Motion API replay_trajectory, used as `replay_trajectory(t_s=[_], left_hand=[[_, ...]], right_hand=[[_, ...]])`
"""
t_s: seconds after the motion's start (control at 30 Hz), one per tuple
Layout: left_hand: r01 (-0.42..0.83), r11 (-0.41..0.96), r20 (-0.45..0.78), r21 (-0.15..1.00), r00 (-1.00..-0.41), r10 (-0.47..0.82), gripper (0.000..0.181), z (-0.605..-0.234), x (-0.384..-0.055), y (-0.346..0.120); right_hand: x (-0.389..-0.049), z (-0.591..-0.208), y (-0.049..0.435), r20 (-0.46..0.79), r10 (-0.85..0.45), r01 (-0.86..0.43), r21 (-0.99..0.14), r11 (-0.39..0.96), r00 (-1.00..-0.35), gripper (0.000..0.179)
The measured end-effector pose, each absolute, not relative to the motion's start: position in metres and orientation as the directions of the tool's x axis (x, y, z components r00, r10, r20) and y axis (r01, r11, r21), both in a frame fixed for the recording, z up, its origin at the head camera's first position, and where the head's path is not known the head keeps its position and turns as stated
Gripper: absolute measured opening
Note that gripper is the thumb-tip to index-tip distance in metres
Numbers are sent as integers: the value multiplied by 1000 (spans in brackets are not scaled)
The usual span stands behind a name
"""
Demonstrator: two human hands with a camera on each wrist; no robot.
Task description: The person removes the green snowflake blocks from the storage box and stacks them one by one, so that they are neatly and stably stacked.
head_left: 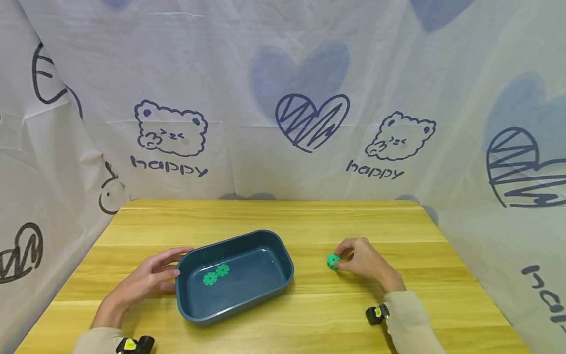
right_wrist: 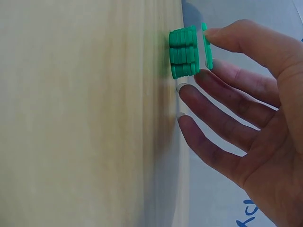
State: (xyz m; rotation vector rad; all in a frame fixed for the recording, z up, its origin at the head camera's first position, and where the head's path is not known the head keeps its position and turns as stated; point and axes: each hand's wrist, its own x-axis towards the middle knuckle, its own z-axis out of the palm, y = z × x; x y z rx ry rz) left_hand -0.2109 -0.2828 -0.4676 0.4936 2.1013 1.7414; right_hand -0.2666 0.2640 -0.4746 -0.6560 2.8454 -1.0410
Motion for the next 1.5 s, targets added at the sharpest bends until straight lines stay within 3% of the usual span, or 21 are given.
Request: replay_trajectory(t_s=[1.1, 1.5], left_hand=[[42, 197, -59, 980, -875, 481, 59, -468, -212, -282], [32, 191, -65, 981, -876, 479, 60, -469, -212, -282]], right_hand=[[-268, -475, 263, 85, -393, -357, -619, 700, -916, 21], [-266, -464, 258, 88, -383, -353, -614, 706, -920, 31]])
